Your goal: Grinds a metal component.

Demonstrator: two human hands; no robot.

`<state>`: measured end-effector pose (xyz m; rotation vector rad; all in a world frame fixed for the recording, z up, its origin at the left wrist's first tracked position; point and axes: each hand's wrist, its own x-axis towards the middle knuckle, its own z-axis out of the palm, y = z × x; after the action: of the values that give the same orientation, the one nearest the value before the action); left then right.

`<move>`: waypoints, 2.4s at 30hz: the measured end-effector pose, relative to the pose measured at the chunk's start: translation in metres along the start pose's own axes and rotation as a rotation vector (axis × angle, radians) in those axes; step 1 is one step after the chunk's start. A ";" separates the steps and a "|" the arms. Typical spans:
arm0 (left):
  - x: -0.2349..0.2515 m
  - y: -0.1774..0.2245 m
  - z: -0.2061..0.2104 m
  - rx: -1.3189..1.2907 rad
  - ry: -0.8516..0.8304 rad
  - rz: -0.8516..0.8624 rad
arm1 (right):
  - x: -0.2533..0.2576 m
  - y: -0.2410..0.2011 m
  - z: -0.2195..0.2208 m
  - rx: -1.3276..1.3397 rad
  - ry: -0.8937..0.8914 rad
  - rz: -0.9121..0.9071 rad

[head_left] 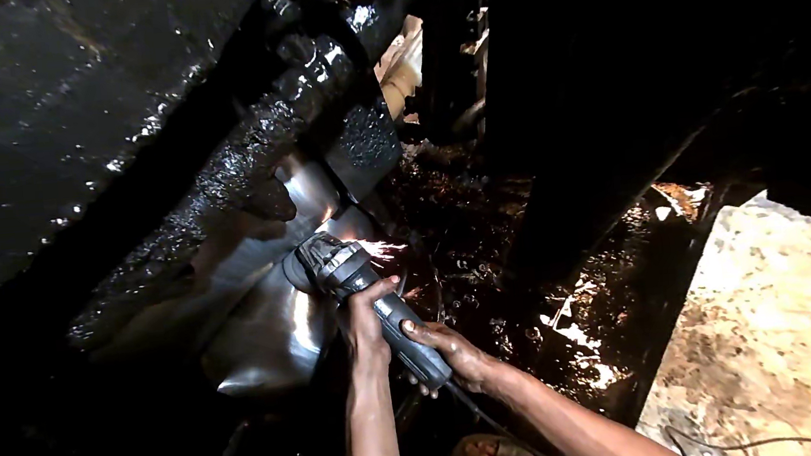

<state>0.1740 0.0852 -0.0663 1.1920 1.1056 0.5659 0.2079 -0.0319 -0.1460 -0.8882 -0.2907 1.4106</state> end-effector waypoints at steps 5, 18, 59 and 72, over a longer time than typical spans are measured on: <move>-0.001 0.002 0.004 0.024 -0.009 -0.001 | 0.002 -0.001 -0.002 0.007 -0.002 0.004; 0.005 0.001 0.015 0.128 -0.017 -0.016 | 0.002 -0.006 -0.012 0.030 0.005 0.005; 0.022 0.019 0.061 0.229 -0.129 -0.077 | 0.005 -0.038 -0.029 0.105 0.039 0.031; 0.023 -0.003 0.064 0.146 -0.107 -0.078 | -0.001 -0.028 -0.043 0.066 0.090 -0.012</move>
<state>0.2406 0.0754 -0.0795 1.2842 1.1118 0.3623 0.2564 -0.0453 -0.1546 -0.8920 -0.1799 1.3577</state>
